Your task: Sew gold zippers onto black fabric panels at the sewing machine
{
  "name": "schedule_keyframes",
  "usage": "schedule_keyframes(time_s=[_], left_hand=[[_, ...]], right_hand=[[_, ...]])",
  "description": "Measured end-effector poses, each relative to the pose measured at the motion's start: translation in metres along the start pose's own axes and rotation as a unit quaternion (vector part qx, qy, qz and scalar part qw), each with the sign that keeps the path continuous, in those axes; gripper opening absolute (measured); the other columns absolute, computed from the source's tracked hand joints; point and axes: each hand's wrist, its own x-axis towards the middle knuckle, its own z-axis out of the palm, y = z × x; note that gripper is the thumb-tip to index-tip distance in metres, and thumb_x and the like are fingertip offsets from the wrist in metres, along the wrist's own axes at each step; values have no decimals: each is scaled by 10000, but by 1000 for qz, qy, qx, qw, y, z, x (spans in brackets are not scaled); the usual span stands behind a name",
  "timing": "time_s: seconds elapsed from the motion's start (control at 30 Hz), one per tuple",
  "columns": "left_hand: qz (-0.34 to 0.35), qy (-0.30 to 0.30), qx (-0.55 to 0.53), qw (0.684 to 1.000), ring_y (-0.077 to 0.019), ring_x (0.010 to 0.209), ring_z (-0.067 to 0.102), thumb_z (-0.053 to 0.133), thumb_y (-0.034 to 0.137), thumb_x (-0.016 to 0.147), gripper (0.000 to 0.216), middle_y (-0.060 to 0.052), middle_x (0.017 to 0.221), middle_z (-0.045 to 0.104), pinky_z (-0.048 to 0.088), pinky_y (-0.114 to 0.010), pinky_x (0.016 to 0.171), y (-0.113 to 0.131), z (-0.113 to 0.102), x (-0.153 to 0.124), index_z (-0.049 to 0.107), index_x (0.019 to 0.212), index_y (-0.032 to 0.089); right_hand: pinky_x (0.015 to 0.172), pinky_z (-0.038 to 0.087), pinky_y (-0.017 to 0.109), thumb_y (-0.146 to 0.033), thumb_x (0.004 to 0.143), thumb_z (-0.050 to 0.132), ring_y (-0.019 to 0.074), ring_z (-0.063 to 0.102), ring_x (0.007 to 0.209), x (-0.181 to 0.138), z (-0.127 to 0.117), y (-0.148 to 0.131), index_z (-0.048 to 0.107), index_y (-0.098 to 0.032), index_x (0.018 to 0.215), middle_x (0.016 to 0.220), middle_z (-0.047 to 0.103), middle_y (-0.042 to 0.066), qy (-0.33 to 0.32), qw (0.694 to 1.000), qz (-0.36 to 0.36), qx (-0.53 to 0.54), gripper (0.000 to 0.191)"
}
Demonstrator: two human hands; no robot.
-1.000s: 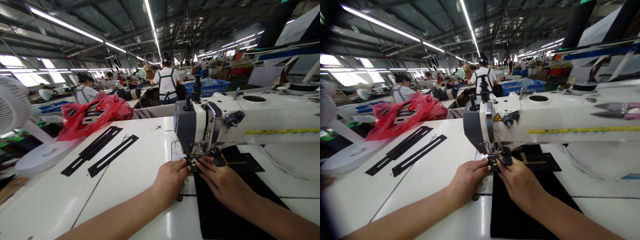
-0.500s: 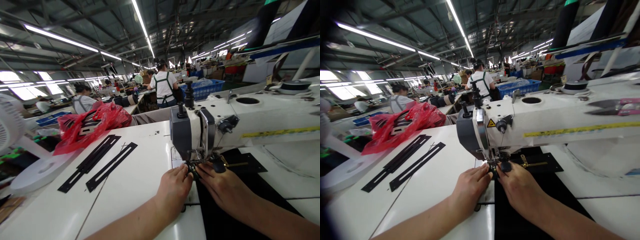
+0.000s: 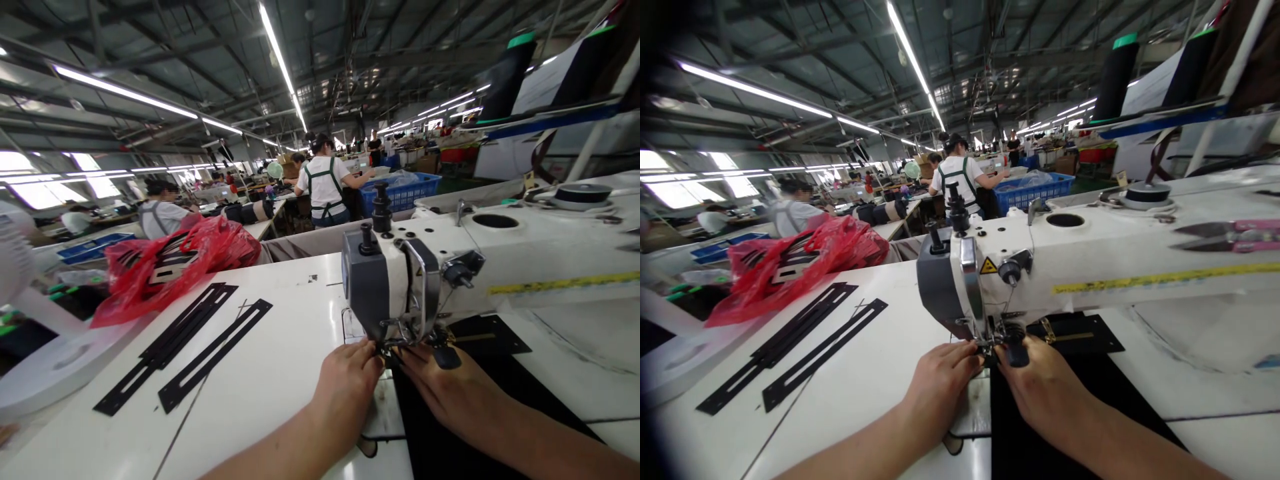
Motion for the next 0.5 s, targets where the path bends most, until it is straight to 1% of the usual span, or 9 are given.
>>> schedule_keyframes(time_s=[0.13, 0.27, 0.5], left_hand=[[-7, 6, -13, 1000, -212, 881, 668, 544, 154, 852, 99, -82, 960, 704, 560, -341, 782, 0, 1, 0, 634, 811, 147], [-11, 13, -29, 999, -202, 880, 667, 557, 152, 845, 84, -75, 961, 705, 554, -334, 795, 0, -1, 1, 632, 807, 155], [-20, 1, -49, 999, -191, 909, 658, 549, 160, 852, 94, -76, 966, 701, 540, -326, 829, 0, -2, 1, 632, 808, 152]], right_hand=[[815, 491, 329, -105, 866, 372, 185, 627, 885, -1, 0, 1, 608, -200, 1008, 953, 671, 58, 0, 1000, 5, 4, 291], [796, 504, 352, -134, 879, 362, 204, 632, 877, -4, 2, 4, 610, -193, 971, 930, 672, 70, -4, 1000, 15, -1, 272], [808, 501, 321, -113, 870, 360, 189, 640, 868, -2, 0, 4, 619, -186, 950, 935, 679, 83, 0, 1000, -3, -12, 280]])
